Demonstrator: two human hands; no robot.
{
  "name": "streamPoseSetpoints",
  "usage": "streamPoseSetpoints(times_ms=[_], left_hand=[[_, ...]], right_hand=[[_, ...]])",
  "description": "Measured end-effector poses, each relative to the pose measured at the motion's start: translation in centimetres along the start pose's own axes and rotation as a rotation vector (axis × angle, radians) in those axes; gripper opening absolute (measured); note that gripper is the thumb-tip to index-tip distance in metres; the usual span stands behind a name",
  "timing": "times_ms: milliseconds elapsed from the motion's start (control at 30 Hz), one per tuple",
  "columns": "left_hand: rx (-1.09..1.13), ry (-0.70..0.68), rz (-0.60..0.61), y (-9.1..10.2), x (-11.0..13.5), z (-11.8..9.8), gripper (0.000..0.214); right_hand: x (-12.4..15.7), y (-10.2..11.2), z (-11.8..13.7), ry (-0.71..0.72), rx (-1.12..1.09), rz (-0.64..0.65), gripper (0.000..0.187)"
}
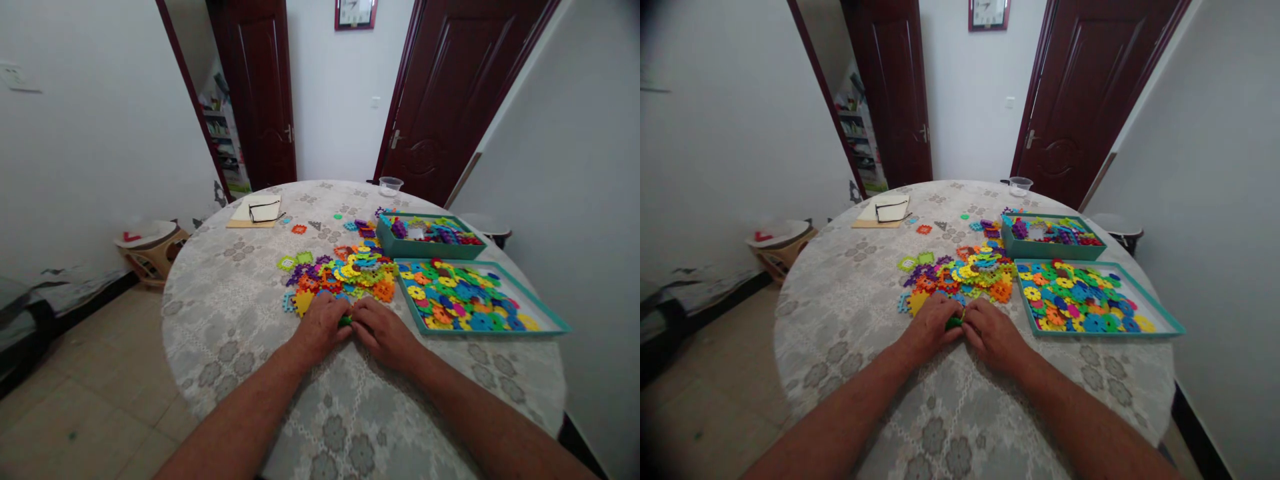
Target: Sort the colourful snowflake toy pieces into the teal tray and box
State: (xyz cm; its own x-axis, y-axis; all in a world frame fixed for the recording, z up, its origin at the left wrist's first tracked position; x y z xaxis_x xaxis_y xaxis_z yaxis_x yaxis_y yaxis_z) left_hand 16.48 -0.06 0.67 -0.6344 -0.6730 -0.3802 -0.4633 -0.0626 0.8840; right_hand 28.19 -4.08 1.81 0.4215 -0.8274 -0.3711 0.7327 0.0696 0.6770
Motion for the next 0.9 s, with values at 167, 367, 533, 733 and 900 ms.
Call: streamPoseSetpoints(times_ms=[167, 367, 533, 733, 900], left_hand=[[-0.054, 0.036, -0.154, 3.6, 0.2, 1.4, 0.023], [-0.269, 0.157, -0.084, 4.2, 0.3, 3.6, 0.041], [-0.340, 0.151, 0.009, 2.5, -0.1, 3.6, 0.045], [-0.338, 0.138, -0.057, 3.0, -0.2, 3.3, 0.036], [-0.184, 0.074, -0.166, 4.0, -0.2, 2.1, 0.035]], right_hand=[[0.0, 2.1, -0.1, -0.053, -0.045, -0.159, 0.012], [1.5, 4.0, -4.8, -0.430, -0.526, -0.292, 0.022], [1.6, 2.8, -6.2, -0.548, -1.234, -0.333, 0.029], [1.4, 1.7, -6.2, -0.641, -1.244, -0.380, 0.037], [1.6, 0.9, -6.9, -0.636, -1.025, -0.288, 0.032]])
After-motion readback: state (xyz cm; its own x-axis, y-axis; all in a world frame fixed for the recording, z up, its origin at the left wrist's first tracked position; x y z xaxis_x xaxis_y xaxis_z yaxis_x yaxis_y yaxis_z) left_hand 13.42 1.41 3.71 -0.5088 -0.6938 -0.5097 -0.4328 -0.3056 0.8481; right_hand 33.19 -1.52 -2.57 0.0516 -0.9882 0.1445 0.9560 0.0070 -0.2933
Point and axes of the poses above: each hand's wrist, its own x-axis away from the middle knuckle, its own y-axis out of the back of the hand, z = x × y, the point moved 8 cm from there along -x, towards the middle knuckle, and after that the axes turned 11 degrees about -x, right-handed, at the moved point
